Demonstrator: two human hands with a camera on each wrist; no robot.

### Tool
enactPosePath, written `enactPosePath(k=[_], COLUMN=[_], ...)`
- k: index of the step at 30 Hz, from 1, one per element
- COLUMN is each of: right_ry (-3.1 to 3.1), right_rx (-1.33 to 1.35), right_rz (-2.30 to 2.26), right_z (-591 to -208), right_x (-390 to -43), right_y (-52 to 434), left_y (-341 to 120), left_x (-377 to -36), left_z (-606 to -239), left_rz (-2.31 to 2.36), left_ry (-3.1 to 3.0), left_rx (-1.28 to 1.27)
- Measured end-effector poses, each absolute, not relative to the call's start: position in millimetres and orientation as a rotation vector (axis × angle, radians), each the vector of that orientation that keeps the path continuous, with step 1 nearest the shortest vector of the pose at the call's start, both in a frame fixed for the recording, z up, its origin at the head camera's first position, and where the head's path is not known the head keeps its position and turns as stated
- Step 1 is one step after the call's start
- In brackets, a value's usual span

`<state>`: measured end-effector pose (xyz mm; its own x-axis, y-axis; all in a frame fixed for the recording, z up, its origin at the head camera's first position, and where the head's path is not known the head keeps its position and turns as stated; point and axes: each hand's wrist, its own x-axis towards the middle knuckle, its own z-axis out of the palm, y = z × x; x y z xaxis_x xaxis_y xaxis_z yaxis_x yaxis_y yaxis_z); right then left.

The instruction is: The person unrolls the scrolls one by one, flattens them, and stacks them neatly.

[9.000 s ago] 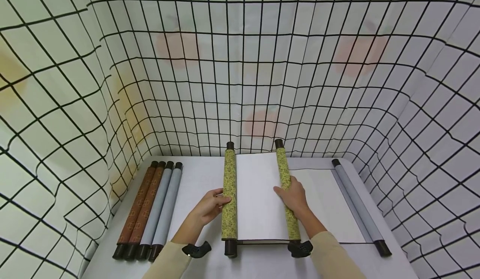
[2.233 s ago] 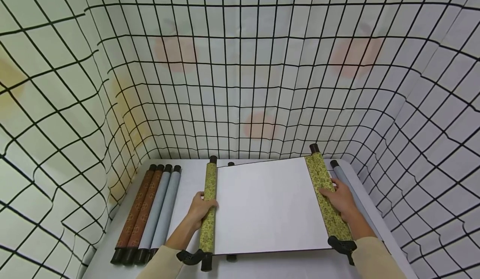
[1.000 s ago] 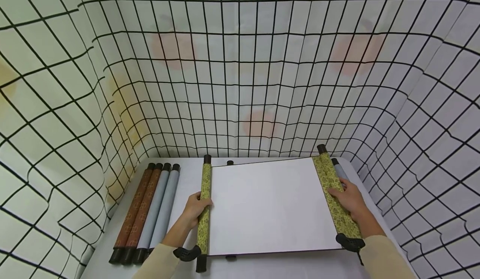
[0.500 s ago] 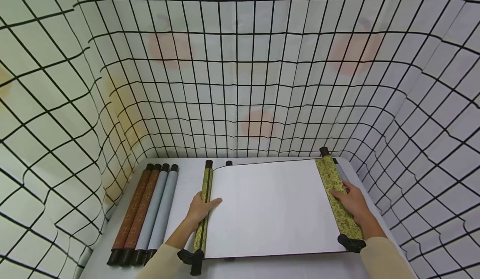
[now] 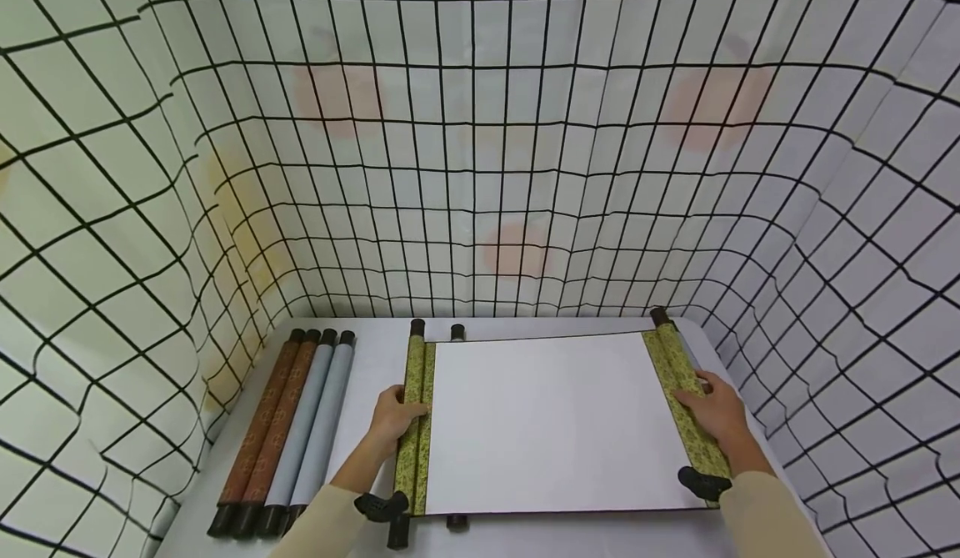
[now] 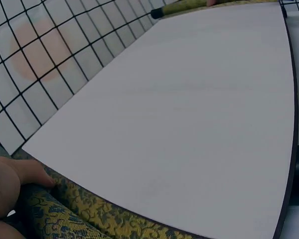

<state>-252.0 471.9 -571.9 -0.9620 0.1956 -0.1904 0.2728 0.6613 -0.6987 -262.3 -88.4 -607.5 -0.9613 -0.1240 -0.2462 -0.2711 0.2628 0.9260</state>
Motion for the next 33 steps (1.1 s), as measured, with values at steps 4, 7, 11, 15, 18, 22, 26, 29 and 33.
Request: enactPosePath(k=[4, 7, 11, 15, 18, 22, 26, 29, 33], right_ry=[2.834, 2.914, 2.952, 2.941, 2.954, 2.99, 3.009, 3.009, 2.985], right_rx=[0.458, 0.476, 0.506, 0.544, 0.528, 0.485, 0.475, 0.483, 0.492], right_rz=[-1.18, -1.083, -0.971, -0.886, -0.79, -0.628, -0.557, -0.563, -0.575], right_z=[-581.3, -591.6, -604.5, -613.1, -619.1, -627.0, -630.1, -630.1, -627.7], right_x=[-252.9, -255.3, -261.0, -265.5, -268.1, -271.1, -274.2, -277.4, -281.1], right_y=[474.2, 474.1, 470.4, 468.3, 469.2, 467.9, 466.7, 466.7, 465.7], left_y=[-92.1, -94.2, -94.7, -92.1, -89.8, -89.7, -90.1, -89.4, -87.6], left_x=[-263.9, -264.4, -263.8, -263.3, -261.0, -260.0, -262.7, -264.0, -266.1], left_z=[-610.9, -615.5, -621.1, -623.3, -622.7, -625.8, -629.5, -629.9, -631.6], left_rz=[1.809, 1.778, 1.651, 1.522, 1.477, 1.436, 1.388, 1.375, 1.378], left_ry=[2.424, 2.473, 2.619, 2.76, 2.786, 2.816, 2.879, 2.89, 2.887], left_rx=[-0.382, -0.389, -0.342, -0.24, -0.199, -0.181, -0.12, -0.087, -0.08])
